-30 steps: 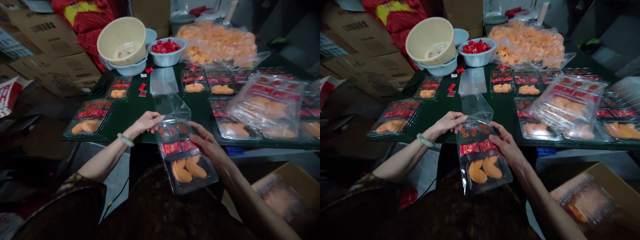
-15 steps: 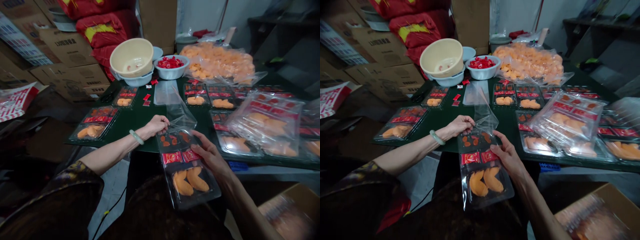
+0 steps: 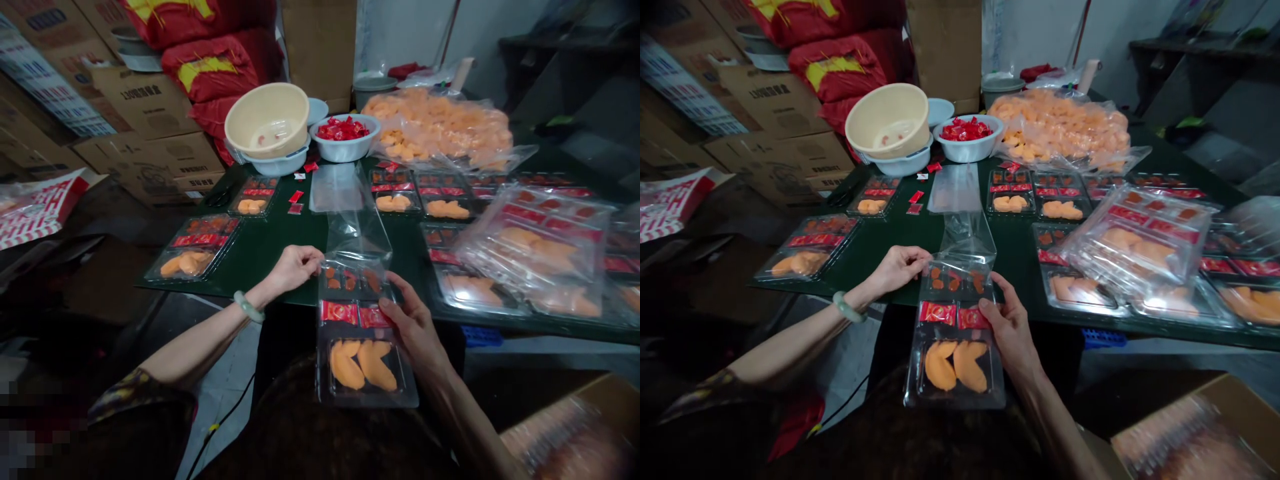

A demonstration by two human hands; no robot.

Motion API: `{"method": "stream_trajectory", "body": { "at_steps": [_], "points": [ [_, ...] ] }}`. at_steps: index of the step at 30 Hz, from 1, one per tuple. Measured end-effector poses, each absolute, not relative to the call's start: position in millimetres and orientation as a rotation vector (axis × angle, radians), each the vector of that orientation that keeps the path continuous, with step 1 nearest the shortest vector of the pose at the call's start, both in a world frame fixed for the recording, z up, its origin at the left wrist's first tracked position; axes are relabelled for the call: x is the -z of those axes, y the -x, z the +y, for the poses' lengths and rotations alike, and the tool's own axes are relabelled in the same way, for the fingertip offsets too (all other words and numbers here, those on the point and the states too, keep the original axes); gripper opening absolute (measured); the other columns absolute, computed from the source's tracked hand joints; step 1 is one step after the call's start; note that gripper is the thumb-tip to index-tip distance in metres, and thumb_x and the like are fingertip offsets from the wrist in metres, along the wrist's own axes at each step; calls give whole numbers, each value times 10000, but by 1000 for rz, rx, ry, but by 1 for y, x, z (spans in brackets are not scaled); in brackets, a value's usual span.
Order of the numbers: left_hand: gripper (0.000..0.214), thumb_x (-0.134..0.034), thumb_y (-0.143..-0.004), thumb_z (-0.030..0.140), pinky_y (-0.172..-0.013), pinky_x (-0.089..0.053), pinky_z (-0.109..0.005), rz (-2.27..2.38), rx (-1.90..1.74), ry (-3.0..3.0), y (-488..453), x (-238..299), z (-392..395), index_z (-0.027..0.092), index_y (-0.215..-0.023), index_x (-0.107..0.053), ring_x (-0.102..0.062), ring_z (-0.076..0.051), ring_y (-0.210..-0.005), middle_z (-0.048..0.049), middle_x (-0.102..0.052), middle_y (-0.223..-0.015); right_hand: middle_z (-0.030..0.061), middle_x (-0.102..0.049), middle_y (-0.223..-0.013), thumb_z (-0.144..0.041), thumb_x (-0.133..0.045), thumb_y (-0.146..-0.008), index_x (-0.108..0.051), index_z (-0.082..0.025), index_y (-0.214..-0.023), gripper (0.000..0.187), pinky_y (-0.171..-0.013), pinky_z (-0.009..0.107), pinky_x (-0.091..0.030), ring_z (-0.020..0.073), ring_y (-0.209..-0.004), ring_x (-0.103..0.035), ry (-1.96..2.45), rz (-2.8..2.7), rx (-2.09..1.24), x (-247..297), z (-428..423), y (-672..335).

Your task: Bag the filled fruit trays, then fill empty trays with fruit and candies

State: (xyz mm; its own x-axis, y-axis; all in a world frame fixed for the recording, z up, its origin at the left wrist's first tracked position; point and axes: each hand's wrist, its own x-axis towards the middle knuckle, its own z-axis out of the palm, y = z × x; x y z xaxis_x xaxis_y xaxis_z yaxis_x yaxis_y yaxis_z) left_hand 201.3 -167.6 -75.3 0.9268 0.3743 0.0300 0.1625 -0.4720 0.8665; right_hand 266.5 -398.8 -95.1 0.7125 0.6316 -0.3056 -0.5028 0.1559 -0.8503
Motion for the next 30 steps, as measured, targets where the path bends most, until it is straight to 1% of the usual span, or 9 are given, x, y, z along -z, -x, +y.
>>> {"method": "stream_trajectory", "body": {
  "at_steps": [4,6,13,17,20,23,26,28,30],
  "points": [
    [171,-462,-797,155,-565,-392,-203,299,-596,-2536,-171,76,-179,139,-834,-627,-533,-100,-581,-16,-603,-666,-66,-584,-569,-350,-697,-715,-439,-277,-1255,602,-409,215,-419,109,-418,-522,1153,-69,-791,94,-390,-249],
    [195,-435,-810,146,-607,-401,-218,289,-638,-2628,-158,74,-184,139,-885,-614,-548,-118,-626,-38,-606,-714,-64,-589,-570,-356,-691,-721,-448,-270,-1231,571,-416,213,-415,111,-427,-529,1154,-33,-784,92,-388,-240],
    [189,-407,-810,136,-566,-376,-210,219,-336,-2478,-117,67,-194,174,-782,-591,-501,-107,-572,-9,-551,-648,-21,-657,-680,-435,-698,-705,-470,-258,-1068,464,-465,266,-464,168,-514,-602,1257,61,-830,92,-391,-220],
    [179,-420,-801,133,-593,-385,-225,275,-310,-2378,-99,70,-202,179,-762,-589,-521,-117,-604,-26,-593,-687,-28,-639,-660,-483,-650,-736,-491,-248,-959,360,-459,241,-431,135,-488,-555,1343,24,-887,95,-395,-216],
    [180,-420,-788,128,-580,-379,-226,320,-309,-2321,-90,72,-201,180,-721,-578,-514,-115,-591,-25,-590,-674,-18,-606,-638,-513,-552,-801,-537,-224,-828,290,-462,227,-386,123,-519,-524,1523,-225,-968,97,-408,-223],
    [176,-415,-764,101,-556,-356,-217,315,-310,-2277,-87,75,-193,172,-702,-563,-484,-101,-568,-8,-557,-643,13,-594,-622,-550,-513,-800,-555,-206,-710,358,-491,260,-390,152,-551,-533,1840,-633,-1009,87,-421,-244],
    [162,-415,-743,87,-531,-325,-210,305,-311,-2252,-89,77,-183,166,-688,-546,-436,-87,-546,4,-524,-630,55,-634,-714,-604,-553,-731,-585,-212,-846,409,-545,322,-425,208,-603,-571,2220,-807,-551,67,-407,-271],
    [154,-415,-732,85,-514,-308,-205,298,-295,-2232,-91,76,-178,165,-665,-528,-408,-81,-534,9,-507,-623,120,-644,-971,-604,-604,-685,-561,-204,-1063,552,-676,379,-457,274,-820,-597,2287,-924,-145,56,-370,-287],
    [152,-411,-723,85,-501,-297,-203,289,-269,-2218,-93,74,-174,166,-649,-515,-398,-80,-532,9,-503,-621,157,-564,-1191,-555,-653,-665,-491,-186,-1226,691,-812,413,-438,318,-1062,-520,2223,-1125,31,52,-317,-301]
  ]
}}
